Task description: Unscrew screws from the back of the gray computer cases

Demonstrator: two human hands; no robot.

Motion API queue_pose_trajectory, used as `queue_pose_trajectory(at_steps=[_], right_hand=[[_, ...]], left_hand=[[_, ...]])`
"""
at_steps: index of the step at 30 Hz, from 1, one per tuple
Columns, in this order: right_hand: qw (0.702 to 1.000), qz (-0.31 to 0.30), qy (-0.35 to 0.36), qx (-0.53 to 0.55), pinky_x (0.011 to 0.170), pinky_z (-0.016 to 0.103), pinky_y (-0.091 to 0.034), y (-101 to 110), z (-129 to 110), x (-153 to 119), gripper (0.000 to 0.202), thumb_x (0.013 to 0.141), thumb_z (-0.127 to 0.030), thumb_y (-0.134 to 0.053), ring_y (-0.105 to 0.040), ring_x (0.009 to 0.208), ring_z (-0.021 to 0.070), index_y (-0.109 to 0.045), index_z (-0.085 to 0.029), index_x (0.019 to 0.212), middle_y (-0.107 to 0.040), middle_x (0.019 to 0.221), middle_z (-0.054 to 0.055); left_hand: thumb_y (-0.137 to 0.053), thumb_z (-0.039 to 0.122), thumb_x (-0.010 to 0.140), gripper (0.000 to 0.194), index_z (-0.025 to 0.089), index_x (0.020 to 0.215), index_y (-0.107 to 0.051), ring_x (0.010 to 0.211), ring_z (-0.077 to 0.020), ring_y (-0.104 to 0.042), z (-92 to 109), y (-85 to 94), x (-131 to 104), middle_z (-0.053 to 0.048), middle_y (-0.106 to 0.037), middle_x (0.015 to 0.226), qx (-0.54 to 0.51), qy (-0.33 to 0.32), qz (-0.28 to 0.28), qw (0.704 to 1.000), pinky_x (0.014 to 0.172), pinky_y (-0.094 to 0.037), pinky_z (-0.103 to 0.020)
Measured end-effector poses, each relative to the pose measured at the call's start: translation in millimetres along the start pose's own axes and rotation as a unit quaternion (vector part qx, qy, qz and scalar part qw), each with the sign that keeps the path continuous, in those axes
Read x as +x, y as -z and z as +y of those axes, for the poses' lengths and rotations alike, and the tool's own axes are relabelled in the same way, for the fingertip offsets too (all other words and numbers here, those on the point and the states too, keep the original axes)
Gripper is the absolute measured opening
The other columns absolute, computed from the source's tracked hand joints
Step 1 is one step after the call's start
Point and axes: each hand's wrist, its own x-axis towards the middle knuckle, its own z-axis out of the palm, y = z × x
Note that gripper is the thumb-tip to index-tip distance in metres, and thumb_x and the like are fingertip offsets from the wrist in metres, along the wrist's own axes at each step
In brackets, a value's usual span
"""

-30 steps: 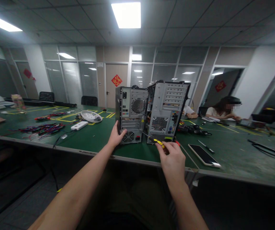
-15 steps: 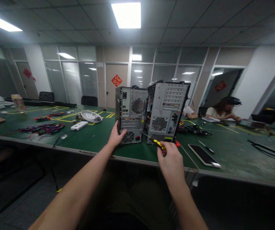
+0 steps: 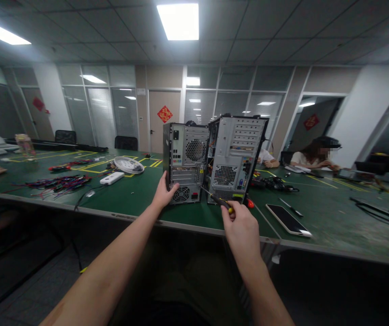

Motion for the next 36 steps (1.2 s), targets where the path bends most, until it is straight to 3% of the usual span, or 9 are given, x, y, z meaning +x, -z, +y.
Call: queue_pose_trajectory(at_steps=[9,24,36], right_hand=[[1.0,0.018,-0.015,0.012,0.07,0.034,-0.048,-3,3,0,0.041,0.103,-0.048,-0.049,-0.064,0.066,0.0214,-0.073,-0.015,0.102,-0.07,0.079,0.008],[0.998,0.042,0.042,-0.013,0.074,0.035,-0.05,-1,-5,-4,0.027,0.103,-0.034,-0.051,-0.066,0.078,0.0234,-0.072,-0.017,0.103,-0.069,0.092,0.009],[0.999,0.0,0.022,-0.044,0.071,0.033,-0.046,0,-13,-8,0.017,0.099,-0.028,-0.055,-0.065,0.081,0.0226,-0.07,-0.019,0.1,-0.067,0.095,0.008]], left_hand=[[-0.069,0.058,0.089,0.091,0.016,0.161,-0.034,0.153,-0.0353,-0.041,0,-0.5,0,-0.02,-0.044,0.163,-0.007,0.0,0.004,1.0,0.129,-0.03,-0.054],[-0.069,0.061,0.088,0.093,0.017,0.161,-0.033,0.154,-0.0334,-0.04,-2,-0.6,0,-0.02,-0.043,0.164,-0.002,0.007,0.004,1.0,0.129,-0.03,-0.052],[-0.069,0.059,0.089,0.091,0.018,0.162,-0.033,0.154,-0.0347,-0.04,1,0.3,0,-0.02,-0.044,0.163,-0.007,0.0,0.002,1.0,0.128,-0.03,-0.054]])
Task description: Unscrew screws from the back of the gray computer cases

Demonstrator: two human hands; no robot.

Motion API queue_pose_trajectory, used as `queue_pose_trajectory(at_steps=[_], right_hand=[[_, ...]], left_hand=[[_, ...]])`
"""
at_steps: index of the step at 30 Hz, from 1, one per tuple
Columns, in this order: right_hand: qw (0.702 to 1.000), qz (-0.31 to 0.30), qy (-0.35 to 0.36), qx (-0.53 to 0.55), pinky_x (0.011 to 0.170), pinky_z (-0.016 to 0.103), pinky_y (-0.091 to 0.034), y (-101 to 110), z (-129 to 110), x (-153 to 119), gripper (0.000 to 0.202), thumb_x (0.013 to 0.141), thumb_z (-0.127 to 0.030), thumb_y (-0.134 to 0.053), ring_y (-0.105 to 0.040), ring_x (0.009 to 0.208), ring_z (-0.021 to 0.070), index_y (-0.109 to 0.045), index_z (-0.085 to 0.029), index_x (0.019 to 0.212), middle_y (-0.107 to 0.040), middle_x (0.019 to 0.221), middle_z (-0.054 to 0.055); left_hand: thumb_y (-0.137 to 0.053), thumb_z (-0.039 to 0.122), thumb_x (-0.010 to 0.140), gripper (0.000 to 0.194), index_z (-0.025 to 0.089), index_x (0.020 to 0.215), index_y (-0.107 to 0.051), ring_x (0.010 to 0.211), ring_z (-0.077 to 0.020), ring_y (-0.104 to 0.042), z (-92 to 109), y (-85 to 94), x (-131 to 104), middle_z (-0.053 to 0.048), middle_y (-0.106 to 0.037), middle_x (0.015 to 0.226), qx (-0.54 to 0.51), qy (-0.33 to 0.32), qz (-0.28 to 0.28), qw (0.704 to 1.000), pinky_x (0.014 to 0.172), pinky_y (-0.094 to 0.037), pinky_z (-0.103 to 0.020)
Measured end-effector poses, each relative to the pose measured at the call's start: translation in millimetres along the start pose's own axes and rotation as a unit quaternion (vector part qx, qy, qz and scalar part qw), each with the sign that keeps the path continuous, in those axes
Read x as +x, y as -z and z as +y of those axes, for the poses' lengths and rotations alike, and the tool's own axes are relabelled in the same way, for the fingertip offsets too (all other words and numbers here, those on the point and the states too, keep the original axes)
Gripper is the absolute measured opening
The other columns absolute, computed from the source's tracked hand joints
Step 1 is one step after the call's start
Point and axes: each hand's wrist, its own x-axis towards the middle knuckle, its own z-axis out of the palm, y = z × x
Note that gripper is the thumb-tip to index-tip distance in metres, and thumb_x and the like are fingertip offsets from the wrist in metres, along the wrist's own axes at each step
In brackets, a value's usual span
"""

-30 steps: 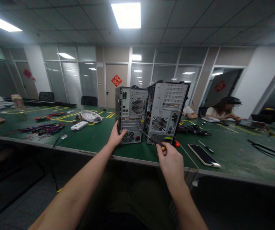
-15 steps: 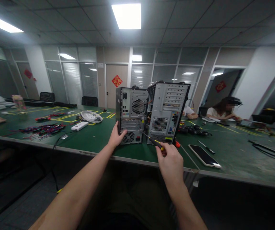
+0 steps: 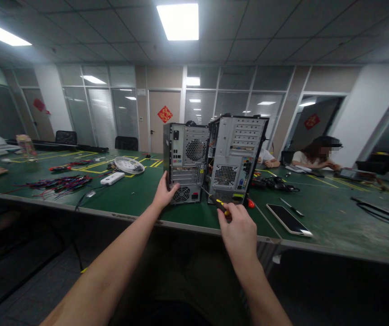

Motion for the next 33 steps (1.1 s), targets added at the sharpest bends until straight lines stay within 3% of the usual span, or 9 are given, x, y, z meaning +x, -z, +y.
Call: queue_pose_trajectory(at_steps=[6,15,23,33], right_hand=[[0.999,-0.034,-0.017,0.003,0.068,0.031,-0.043,-1.5,2.0,0.4,0.016,0.099,-0.032,-0.058,-0.062,0.071,0.0197,-0.065,-0.019,0.092,-0.067,0.088,0.006],[0.999,-0.01,-0.035,0.024,0.066,0.032,-0.041,-5.9,3.6,0.6,0.03,0.103,-0.043,-0.051,-0.061,0.066,0.019,-0.065,-0.02,0.09,-0.069,0.083,0.006],[1.0,-0.007,-0.008,0.017,0.068,0.032,-0.043,-2.5,4.4,1.3,0.032,0.105,-0.041,-0.045,-0.06,0.07,0.0197,-0.067,-0.02,0.096,-0.067,0.089,0.008],[0.999,0.006,-0.026,0.035,0.064,0.031,-0.039,-9.8,3.8,0.5,0.045,0.105,-0.054,-0.042,-0.06,0.062,0.0202,-0.064,-0.02,0.087,-0.065,0.07,0.005]], left_hand=[[-0.069,0.056,0.089,0.09,0.017,0.161,-0.033,0.153,-0.0345,-0.041,0.1,-0.6,0.1,-0.019,-0.044,0.163,0.003,-0.001,0.002,1.0,0.129,-0.03,-0.053],[-0.069,0.058,0.089,0.091,0.017,0.161,-0.033,0.153,-0.0347,-0.041,0.0,-0.2,0.1,-0.02,-0.044,0.163,0.006,0.001,0.002,1.0,0.128,-0.03,-0.054],[-0.068,0.058,0.089,0.091,0.017,0.162,-0.032,0.154,-0.0348,-0.039,1.0,-0.4,-0.5,-0.02,-0.043,0.163,0.002,0.002,-0.001,1.0,0.129,-0.03,-0.053],[-0.069,0.058,0.089,0.091,0.019,0.162,-0.033,0.154,-0.0345,-0.04,0.7,-0.7,-0.5,-0.018,-0.044,0.163,-0.008,0.001,0.001,1.0,0.128,-0.03,-0.054]])
